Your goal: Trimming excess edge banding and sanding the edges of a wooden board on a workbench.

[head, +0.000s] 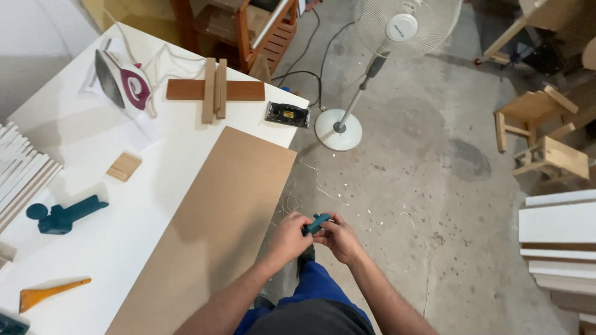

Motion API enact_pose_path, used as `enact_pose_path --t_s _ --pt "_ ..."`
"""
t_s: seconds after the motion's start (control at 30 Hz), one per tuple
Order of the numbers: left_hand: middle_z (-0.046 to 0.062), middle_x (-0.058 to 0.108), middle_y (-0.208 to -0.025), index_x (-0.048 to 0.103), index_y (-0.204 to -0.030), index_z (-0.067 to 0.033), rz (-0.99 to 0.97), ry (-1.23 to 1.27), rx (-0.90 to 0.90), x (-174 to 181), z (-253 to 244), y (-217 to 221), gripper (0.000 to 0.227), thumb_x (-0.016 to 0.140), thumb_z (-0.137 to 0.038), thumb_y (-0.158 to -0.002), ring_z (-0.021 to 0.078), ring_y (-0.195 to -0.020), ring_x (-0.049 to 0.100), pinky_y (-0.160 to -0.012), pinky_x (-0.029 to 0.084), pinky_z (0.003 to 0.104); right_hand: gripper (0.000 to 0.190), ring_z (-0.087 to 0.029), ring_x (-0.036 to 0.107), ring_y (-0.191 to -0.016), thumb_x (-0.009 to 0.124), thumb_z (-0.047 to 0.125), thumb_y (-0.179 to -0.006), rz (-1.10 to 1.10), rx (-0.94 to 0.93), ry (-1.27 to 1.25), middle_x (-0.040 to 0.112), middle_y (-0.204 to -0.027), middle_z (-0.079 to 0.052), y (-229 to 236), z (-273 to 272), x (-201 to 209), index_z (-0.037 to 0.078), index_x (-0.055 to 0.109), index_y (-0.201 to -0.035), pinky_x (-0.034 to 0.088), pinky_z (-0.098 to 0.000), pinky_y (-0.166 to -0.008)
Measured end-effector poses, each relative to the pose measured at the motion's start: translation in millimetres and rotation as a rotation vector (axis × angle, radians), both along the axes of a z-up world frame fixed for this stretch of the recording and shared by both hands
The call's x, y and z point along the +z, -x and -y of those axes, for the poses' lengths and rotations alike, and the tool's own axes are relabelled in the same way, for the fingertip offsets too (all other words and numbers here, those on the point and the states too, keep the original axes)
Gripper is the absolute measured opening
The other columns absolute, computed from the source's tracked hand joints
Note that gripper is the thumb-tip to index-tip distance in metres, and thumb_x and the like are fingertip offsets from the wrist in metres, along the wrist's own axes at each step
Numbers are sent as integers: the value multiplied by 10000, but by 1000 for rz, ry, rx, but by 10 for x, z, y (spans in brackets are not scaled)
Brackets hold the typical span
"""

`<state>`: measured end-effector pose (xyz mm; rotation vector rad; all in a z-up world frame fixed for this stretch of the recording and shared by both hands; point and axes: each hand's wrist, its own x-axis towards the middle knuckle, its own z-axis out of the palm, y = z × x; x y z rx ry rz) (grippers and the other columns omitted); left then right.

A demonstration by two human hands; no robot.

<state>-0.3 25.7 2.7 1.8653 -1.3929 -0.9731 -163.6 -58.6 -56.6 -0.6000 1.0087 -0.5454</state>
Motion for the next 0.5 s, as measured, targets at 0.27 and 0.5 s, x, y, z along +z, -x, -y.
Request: enact_pose_path --t_s 0.27,0.5 --pt "141 706 -1068 703 -1191 -60 -351 -45 384 -330 718 -106 360 754 -195 -861 321 -1038 724 -871 603 389 113 -267 683 -773 670 144 -968 116 -64 -43 602 -801 -112 -448 689 -19 35 675 -937 613 -429 -820" --pt "8 729 -1101 740 -1171 -148 -62 -190 449 -875 709 -749 351 712 -385 -914 172 -982 728 -840 562 319 195 -365 631 -816 600 248 -946 -662 663 993 661 -916 -178 -1705 2226 -409 60 546 -952 434 -479 -668"
